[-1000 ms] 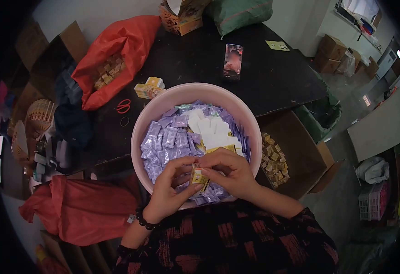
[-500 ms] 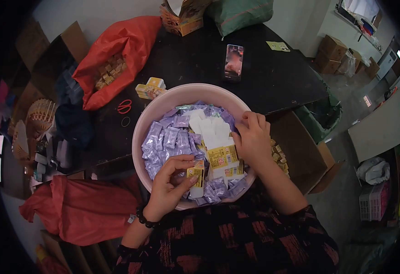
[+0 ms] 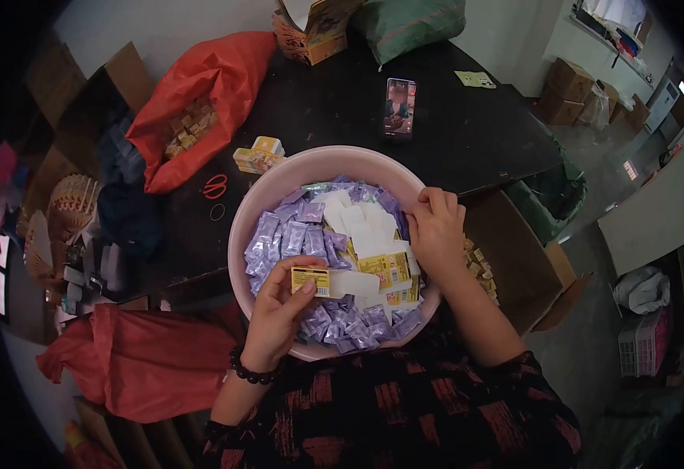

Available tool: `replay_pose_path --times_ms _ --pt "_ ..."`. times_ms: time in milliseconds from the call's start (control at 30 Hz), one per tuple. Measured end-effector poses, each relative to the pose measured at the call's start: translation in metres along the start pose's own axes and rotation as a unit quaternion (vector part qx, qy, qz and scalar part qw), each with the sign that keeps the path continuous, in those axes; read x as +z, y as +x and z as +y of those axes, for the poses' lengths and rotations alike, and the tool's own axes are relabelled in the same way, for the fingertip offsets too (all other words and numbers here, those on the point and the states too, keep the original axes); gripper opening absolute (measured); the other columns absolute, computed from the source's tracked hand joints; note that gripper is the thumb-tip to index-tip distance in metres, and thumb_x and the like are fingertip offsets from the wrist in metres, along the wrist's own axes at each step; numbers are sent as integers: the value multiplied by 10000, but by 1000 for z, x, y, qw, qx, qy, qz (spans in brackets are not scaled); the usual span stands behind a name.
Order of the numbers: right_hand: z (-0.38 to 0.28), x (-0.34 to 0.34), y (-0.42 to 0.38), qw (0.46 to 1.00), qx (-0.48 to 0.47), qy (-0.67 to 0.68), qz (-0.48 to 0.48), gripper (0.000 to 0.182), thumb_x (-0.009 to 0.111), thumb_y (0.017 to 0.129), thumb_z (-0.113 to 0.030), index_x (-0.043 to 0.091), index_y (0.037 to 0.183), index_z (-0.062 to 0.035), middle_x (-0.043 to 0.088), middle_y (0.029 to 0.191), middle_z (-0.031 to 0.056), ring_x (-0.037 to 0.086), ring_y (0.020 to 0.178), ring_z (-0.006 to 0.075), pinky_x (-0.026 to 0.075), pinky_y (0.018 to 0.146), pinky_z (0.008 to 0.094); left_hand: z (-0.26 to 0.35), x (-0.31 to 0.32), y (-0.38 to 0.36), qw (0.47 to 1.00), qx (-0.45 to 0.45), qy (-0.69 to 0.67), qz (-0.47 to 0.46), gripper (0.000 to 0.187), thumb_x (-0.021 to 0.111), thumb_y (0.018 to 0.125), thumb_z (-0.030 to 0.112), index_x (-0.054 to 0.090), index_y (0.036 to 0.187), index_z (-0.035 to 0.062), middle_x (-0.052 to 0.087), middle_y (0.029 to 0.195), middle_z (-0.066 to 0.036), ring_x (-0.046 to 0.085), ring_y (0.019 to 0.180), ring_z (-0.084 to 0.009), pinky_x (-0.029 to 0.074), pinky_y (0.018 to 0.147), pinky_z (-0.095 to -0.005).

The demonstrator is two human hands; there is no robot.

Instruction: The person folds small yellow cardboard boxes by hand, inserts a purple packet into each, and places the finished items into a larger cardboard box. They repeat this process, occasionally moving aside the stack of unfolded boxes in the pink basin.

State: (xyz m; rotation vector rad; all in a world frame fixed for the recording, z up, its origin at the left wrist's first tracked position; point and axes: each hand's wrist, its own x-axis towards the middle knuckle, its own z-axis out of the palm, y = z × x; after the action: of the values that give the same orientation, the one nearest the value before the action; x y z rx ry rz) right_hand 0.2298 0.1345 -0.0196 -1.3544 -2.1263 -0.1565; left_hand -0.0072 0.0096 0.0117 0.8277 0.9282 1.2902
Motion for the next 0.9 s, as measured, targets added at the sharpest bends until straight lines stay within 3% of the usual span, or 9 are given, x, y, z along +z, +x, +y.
replay_pose_path --times_ms 100,167,200,267,367,633,733,800,900 --pt "-13 -15 0 992 2 64 106 172 650 719 -53 603 881 -15 558 975 93 514 934 292 392 795 402 -5 -1 2 997 47 55 41 322 568 935 31 484 1246 13 565 1231 -94 558 1118 -161 438 988 -295" --pt "-31 -35 -12 946 45 306 99 202 622 711 -17 602 912 -2 572 898 108 545 835 305 444 715 392 -5 2 5 995 58 69 39 326 569 936 31 479 1249 13 561 1245 -97 556 1121 -160 437 985 -292" --pt "-39 -42 -15 946 47 306 98 202 622 711 -17 602 912 -2 572 898 108 545 835 305 444 715 392 -6 4 5 993 69 84 36 329 569 936 30 475 1251 12 557 1259 -100 554 1124 -159 437 983 -288" --pt "-53 -49 -20 945 -179 258 87 253 619 705 10 607 957 22 585 875 129 570 792 294 484 666 372 -7 12 4 994 75 83 18 337 570 935 28 468 1256 10 551 1272 -106 551 1133 -159 438 979 -283" --pt "-66 -39 -26 946 -222 211 108 164 658 749 41 604 901 8 617 879 123 594 757 252 496 643 346 -8 15 2 991 98 89 -21 354 572 932 23 454 1265 5 540 1295 -118 544 1148 -160 441 971 -276" --pt "-76 -33 -33 916 -190 336 111 256 679 730 101 622 966 19 662 886 122 642 761 276 511 643 346 -17 10 3 990 108 71 -58 348 552 943 28 423 1265 3 510 1342 -144 534 1172 -170 438 974 -279" --pt "-77 -35 -34 909 -169 371 91 286 653 727 120 619 991 17 677 927 120 658 797 273 508 668 356 -18 12 2 996 81 12 -28 343 533 963 71 396 1272 10 472 1379 -158 524 1189 -181 438 994 -306" --pt "-78 -39 -35 903 -159 390 83 296 635 724 124 616 998 13 681 954 120 663 819 268 507 695 366 -17 16 -1 998 31 -52 -23 322 519 980 150 377 1252 55 427 1413 -192 537 1191 -247 414 1054 -411" --pt "-76 -42 -39 922 -160 353 19 324 607 711 125 608 1016 15 677 955 120 661 818 276 490 771 393 -22 13 -5 995 -14 -76 -59 312 515 987 212 384 1226 59 460 1371 -174 533 1193 -254 430 1038 -419"
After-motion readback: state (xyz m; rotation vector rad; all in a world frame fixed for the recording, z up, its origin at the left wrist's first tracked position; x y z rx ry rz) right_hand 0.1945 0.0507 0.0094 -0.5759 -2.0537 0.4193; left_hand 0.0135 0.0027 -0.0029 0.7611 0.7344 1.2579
